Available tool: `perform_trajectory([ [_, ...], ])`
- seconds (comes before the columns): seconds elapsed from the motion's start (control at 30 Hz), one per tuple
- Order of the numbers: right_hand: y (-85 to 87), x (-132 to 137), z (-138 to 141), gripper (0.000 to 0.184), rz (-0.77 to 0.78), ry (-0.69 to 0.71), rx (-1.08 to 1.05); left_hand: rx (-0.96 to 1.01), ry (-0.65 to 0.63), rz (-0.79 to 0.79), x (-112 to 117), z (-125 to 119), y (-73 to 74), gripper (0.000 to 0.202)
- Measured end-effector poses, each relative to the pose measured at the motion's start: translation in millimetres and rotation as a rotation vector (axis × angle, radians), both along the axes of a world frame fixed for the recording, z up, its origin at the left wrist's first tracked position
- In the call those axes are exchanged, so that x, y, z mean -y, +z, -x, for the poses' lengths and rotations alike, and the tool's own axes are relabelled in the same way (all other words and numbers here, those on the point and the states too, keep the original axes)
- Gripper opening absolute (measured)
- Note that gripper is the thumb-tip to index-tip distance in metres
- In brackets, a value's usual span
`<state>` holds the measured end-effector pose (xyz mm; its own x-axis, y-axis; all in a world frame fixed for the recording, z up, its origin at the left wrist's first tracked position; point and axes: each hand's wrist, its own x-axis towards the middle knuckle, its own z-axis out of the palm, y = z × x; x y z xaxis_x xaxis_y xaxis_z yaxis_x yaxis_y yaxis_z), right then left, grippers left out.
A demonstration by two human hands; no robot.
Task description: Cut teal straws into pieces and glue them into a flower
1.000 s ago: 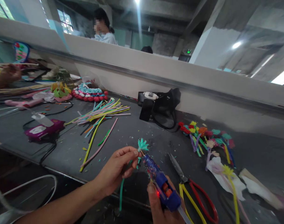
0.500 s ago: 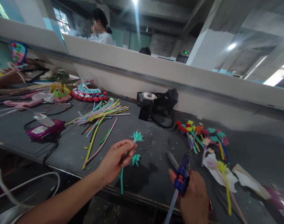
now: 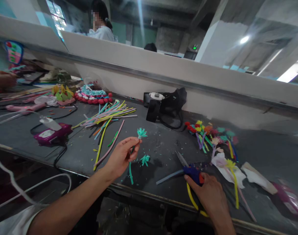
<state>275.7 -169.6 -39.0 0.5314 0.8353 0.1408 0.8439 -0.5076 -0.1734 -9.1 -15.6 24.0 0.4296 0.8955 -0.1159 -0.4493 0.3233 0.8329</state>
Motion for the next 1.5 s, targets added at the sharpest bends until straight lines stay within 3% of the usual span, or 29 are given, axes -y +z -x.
perform_trajectory([
  [0.13,16.6,-2.8,24.8,0.059,-0.191,-0.061,0.182,0.000,-0.012,0.006,0.1,-2.1,-2.7,0.017],
  [0.2,24.3,-14.4,51.9,0.048,-0.347,0.044,0.201,0.001,-0.021,0.005,0.2,-3.5,-4.5,0.016],
  [0.23,27.0,-22.8,67.9,0.040,-0.387,0.179,0.167,0.000,-0.024,0.004,0.3,-4.2,-5.4,0.016],
  [0.33,28.9,-51.9,114.6,0.015,-0.257,0.467,0.059,-0.008,-0.019,0.003,0.1,-5.8,-8.3,0.016],
  [0.47,22.5,-80.4,146.6,0.009,-0.068,0.504,0.076,-0.011,-0.006,-0.004,0.5,-6.9,-11.7,0.016],
  [0.6,17.6,-86.9,146.1,0.013,-0.065,0.500,0.065,-0.012,-0.042,0.003,1.9,-7.2,-13.7,0.016],
  [0.77,24.3,-74.7,141.1,0.011,-0.083,0.530,-0.013,-0.036,-0.044,-0.018,5.1,-9.0,-12.7,0.016],
  [0.93,36.0,-63.5,144.6,0.009,-0.231,0.550,-0.121,-0.129,-0.062,-0.023,14.1,-16.9,-14.2,0.022],
  [1.23,44.3,-64.9,144.9,0.010,-0.322,0.471,-0.090,-0.192,-0.128,-0.046,23.6,-27.4,-27.2,0.024],
  [1.5,42.4,-62.7,147.0,0.010,-0.418,0.398,-0.180,-0.198,-0.136,-0.004,25.1,-27.7,-27.2,0.028],
])
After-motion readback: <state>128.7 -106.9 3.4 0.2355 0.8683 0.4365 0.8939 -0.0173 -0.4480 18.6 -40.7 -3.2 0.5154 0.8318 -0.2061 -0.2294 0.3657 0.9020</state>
